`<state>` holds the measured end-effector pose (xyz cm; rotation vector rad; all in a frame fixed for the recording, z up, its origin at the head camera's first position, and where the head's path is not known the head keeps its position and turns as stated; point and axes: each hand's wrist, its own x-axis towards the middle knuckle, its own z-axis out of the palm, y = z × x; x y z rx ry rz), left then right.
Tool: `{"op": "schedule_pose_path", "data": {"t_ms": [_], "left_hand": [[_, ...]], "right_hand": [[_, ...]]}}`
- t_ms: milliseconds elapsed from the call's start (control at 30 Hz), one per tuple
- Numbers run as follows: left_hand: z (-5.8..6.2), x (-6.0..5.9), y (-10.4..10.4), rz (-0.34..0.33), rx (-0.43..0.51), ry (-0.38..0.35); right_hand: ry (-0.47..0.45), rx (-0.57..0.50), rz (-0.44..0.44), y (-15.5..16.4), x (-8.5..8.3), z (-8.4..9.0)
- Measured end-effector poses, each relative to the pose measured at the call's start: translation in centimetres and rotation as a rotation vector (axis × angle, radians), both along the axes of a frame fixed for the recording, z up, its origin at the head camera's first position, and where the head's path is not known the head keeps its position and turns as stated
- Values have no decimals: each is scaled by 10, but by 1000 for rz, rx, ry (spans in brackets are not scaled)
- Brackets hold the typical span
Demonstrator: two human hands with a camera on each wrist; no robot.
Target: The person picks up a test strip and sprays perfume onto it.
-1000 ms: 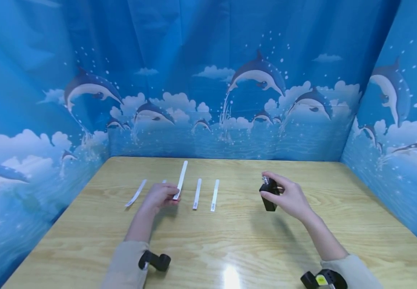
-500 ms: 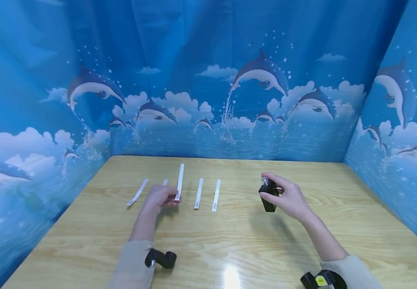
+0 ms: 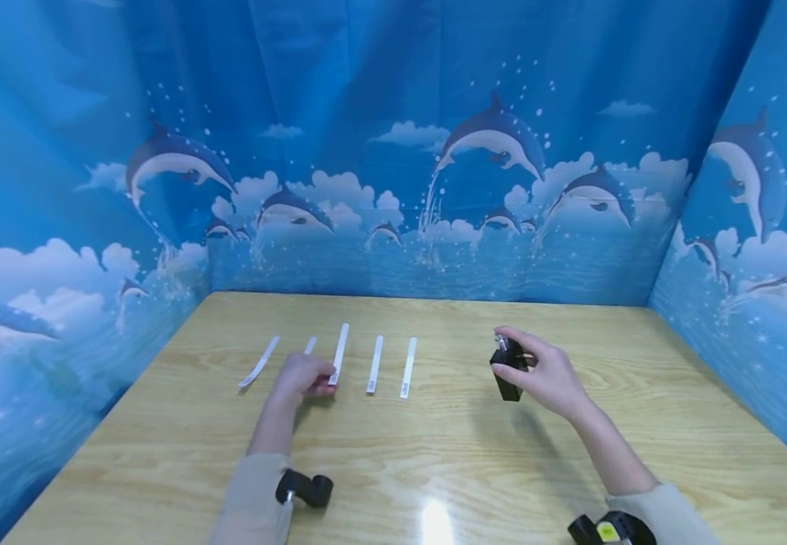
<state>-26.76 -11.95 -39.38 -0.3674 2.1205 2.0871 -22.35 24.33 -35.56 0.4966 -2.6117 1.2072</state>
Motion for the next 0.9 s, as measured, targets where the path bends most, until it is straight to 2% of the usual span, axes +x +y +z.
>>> {"op": "schedule_pose_path", "data": {"t_ms": [533,900], "left_hand": [[-8,-2,0,-9,-36,-13],[-7,1,1,15,-54,-25]], "right_hand": [[11,5,17,0,-1,-1],[-6,10,10,0,0,-2]]}}
